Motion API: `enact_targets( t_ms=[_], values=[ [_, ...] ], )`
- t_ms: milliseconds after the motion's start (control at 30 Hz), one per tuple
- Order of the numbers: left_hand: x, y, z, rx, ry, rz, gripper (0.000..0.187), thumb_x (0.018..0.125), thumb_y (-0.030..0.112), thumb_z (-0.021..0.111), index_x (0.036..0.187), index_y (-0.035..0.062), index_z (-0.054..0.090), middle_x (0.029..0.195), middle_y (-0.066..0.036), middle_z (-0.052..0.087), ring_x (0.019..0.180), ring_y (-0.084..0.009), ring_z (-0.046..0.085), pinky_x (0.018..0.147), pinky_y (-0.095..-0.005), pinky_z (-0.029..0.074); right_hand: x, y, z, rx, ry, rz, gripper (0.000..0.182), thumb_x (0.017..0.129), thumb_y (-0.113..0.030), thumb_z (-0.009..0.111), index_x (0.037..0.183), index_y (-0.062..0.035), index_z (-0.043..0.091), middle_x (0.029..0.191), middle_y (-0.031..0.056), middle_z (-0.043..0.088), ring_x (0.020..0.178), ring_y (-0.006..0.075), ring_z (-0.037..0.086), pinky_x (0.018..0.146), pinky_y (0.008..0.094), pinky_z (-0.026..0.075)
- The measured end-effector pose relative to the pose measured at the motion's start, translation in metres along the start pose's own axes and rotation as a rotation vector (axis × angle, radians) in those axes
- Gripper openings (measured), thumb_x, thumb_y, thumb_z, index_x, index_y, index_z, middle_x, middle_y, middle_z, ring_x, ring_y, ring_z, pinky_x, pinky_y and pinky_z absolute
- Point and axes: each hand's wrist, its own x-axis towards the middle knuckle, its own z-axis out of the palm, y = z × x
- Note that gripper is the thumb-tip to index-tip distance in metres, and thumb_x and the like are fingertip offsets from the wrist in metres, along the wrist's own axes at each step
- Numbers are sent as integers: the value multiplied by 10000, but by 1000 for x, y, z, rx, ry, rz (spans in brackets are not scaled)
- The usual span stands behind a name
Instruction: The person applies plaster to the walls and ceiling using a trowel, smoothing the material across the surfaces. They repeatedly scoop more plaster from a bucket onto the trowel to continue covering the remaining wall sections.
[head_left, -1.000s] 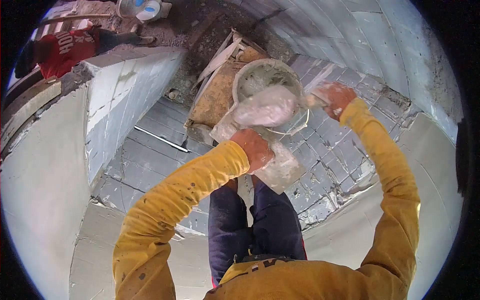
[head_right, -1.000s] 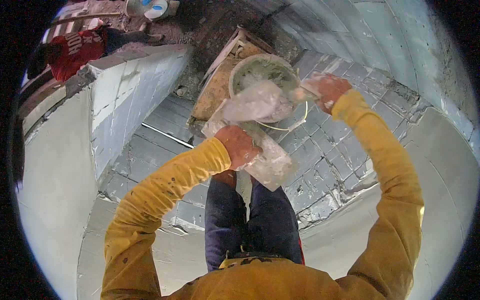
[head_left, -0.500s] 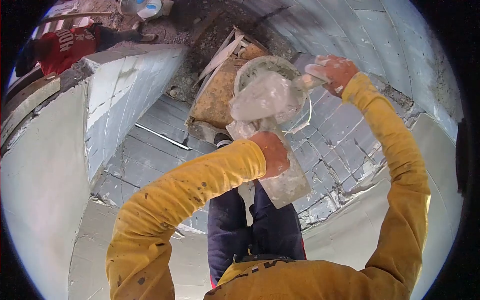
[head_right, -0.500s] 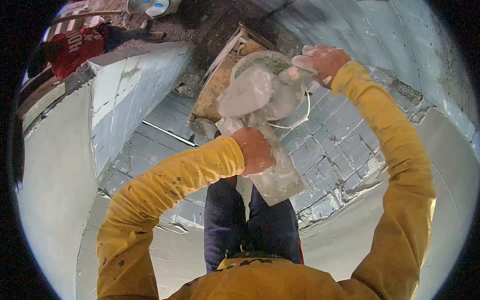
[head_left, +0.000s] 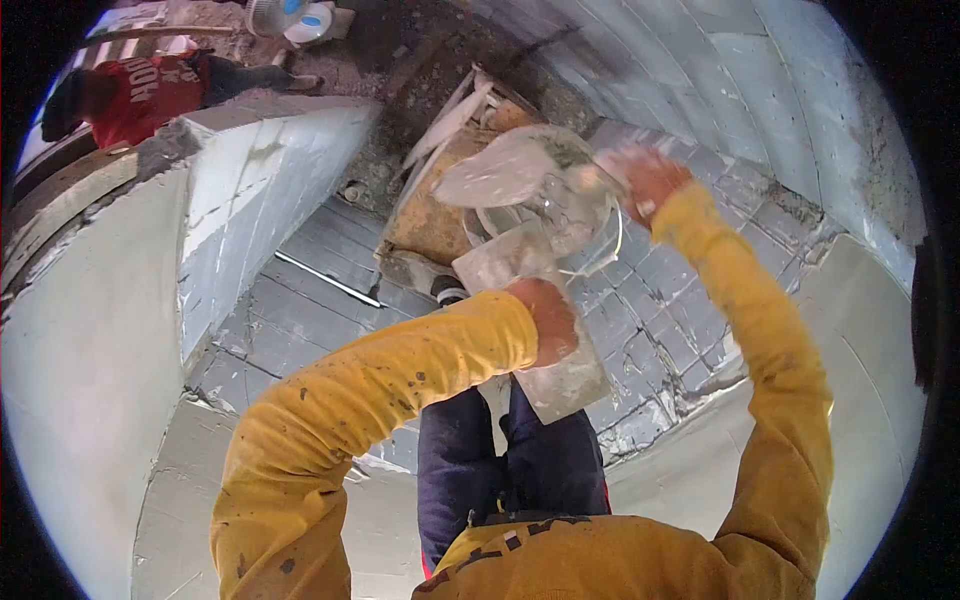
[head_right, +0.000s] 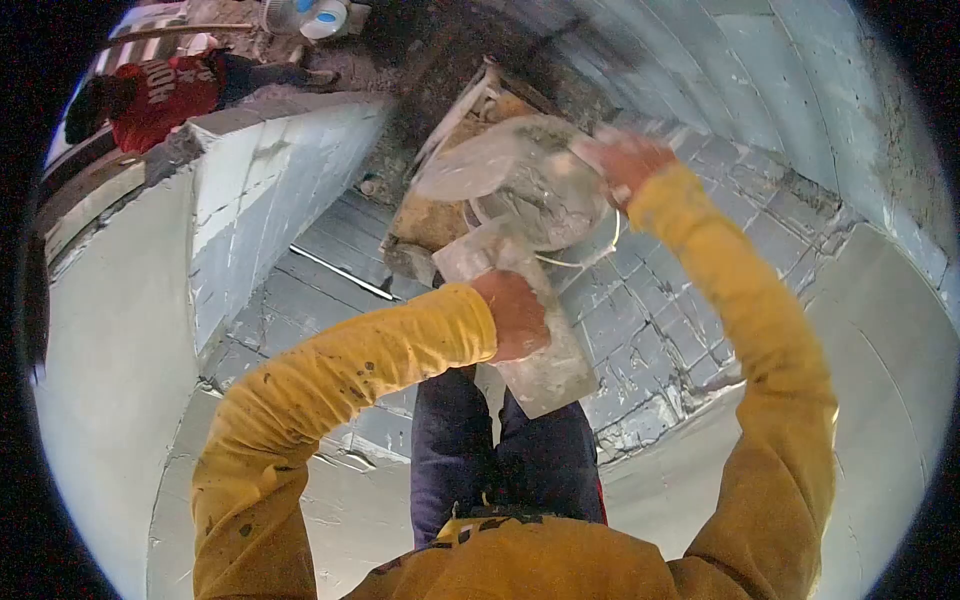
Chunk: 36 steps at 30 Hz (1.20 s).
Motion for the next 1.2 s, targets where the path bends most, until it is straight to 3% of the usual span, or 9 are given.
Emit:
enact_targets(
  t_ms=[33, 67, 133, 267, 367, 533, 633, 867, 1200],
  values=[
    [-7, -5, 2, -8, -21, -35, 164, 784, 214, 575, 866, 131, 690, 833, -83, 684, 849, -312, 667, 702, -428, 544, -11, -13, -25, 85, -350, 215, 561, 779, -149, 564, 1323, -130, 430, 1200, 111, 548, 1120, 323, 514, 918, 458, 436],
    [-10, -11, 18, -39, 31, -30, 191, 795, 226, 558, 912, 134, 679, 836, -86, 684, 851, -317, 666, 707, -433, 541, -56, 6, 16, 24, 21, 21, 497, 813, -183, 525, 1299, -106, 448, 1166, 129, 558, 1074, 330, 532, 895, 459, 436],
    [-22, -29, 60, -79, 128, -146, 235, 813, 239, 532, 980, 133, 657, 833, -96, 681, 835, -329, 665, 705, -442, 539, -99, 7, 46, 166, -16, 91, 448, 813, -252, 542, 1220, -67, 521, 896, 84, 625, 852, 286, 595, 710, 399, 485],
    [-59, -31, 112, -221, 185, -668, 404, 789, 204, 552, 1190, 175, 594, 865, -113, 671, 782, -344, 658, 679, -441, 535, -99, -60, 46, 348, -425, 679, 615, 819, -216, 555, 1378, -57, 353, 1172, 219, 570, 1058, 388, 556, 885, 453, 458],
    [-111, -18, 93, -407, 263, -664, 479, 736, 186, 606, 1213, 164, 569, 936, -142, 658, 875, -340, 644, 735, -420, 526, -99, -99, 64, 517, -271, 834, 750, 777, -217, 636, 1415, -56, 275, 1180, 243, 567, 1068, 399, 556, 898, 443, 462],
    [-128, 1, 90, -1031, 1008, -907, 488, 880, 444, 588, 1091, 5, 569, 941, -169, 622, 903, -267, 612, 786, -361, 468, -78, -160, 53, 902, -3, 695, 771, 751, -177, 684, 1401, -36, 294, 1092, 226, 615, 1005, 383, 600, 860, 400, 490],
    [-117, -9, 95, -1186, 1122, -1008, 482, 887, 439, 580, 1103, 8, 570, 955, -146, 633, 911, -226, 603, 813, -334, 461, -55, -204, 6, 1391, -125, 481, 625, 745, -182, 686, 1295, 1, 450, 1050, 209, 629, 978, 349, 619, 854, 370, 488],
    [-87, 13, 66, -1291, 1284, -897, 400, 905, 380, 580, 1063, 14, 607, 959, -111, 647, 908, -188, 592, 832, -330, 449, -23, -238, -7, 735, 168, 250, 485, 767, -240, 696, 1153, 16, 551, 1056, 212, 620, 978, 384, 599, 834, 432, 492],
    [-103, 69, 14, -778, 1415, -900, 374, 910, 366, 541, 1102, 53, 611, 1019, -141, 614, 921, -299, 469, 877, -383, 386, -5, -191, -68, 1075, -136, -33, 301, 810, -193, 609, 1050, -14, 591, 932, 181, 652, 857, 349, 629, 744, 385, 488]
  ],
)
